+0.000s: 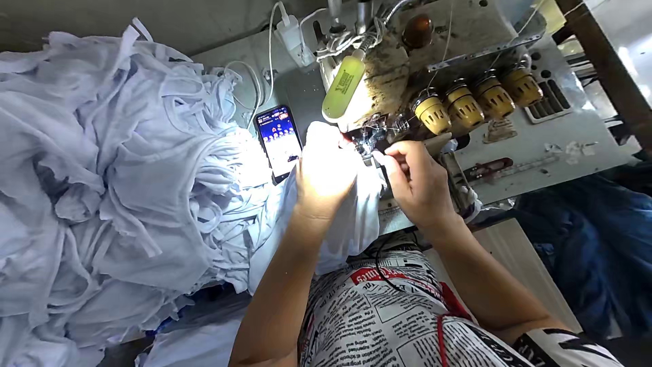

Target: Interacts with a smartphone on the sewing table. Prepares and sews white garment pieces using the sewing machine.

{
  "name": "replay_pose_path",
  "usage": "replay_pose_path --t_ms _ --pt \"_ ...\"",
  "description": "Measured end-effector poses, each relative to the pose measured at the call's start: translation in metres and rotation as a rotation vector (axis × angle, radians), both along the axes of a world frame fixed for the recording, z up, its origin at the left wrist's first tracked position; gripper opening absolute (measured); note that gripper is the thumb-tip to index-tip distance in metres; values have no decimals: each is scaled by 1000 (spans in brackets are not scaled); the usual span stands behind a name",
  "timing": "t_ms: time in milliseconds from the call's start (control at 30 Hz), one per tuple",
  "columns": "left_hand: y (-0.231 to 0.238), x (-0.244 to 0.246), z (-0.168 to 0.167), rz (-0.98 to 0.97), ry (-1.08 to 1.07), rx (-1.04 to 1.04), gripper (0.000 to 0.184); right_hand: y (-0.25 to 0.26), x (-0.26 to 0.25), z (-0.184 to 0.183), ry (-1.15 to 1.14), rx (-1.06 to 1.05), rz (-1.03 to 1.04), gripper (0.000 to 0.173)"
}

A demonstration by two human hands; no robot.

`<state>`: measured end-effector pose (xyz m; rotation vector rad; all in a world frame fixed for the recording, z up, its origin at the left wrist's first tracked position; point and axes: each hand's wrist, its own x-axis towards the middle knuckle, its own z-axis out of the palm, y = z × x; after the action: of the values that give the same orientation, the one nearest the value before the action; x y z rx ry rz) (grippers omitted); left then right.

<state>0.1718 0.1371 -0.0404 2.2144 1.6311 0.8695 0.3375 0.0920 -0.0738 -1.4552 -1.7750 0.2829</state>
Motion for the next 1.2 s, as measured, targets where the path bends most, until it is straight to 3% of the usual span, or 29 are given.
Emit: replay_pose_path --t_ms 133,200,267,333,400,467,533,600,667,733,900,1033,1100,1200 --pt "1 3 5 18 31 -13 15 -33 6 -16 396 -416 183 26" --pt "4 5 9 22 72 -33 18 -47 5 -23 637 -607 273 16" --pt "5 4 8 17 98 -32 19 -56 9 -30 740 -624 340 10" --pt "6 2 4 16 96 -25 19 -56 19 -35 668 -566 377 12" --pt "6 2 -1 27 85 -11 21 -50 41 -34 457 -465 361 18" --pt "3 3 -5 43 77 -16 23 -37 78 -29 292 -234 166 22" --pt "0 3 -9 73 70 -14 27 -11 125 -18 273 -41 -73 26" --pt "-1 4 -12 95 70 -11 29 28 161 -5 266 -11 -187 38" --pt "-2 6 -11 103 78 -68 33 66 180 -8 267 -93 -108 50" --pt "-2 7 -14 110 71 -72 33 90 183 -22 268 -180 -46 50" --pt "-4 8 -17 128 79 -77 35 95 179 -41 285 -409 -235 51" --pt "2 7 -12 132 51 -74 31 102 162 4 335 -445 -120 34" --pt "14 0 0 38 -2 -169 32 123 157 26 407 -602 -206 30" --pt "36 -12 3 -107 -58 -265 32 133 163 46 -20 -806 -361 40"
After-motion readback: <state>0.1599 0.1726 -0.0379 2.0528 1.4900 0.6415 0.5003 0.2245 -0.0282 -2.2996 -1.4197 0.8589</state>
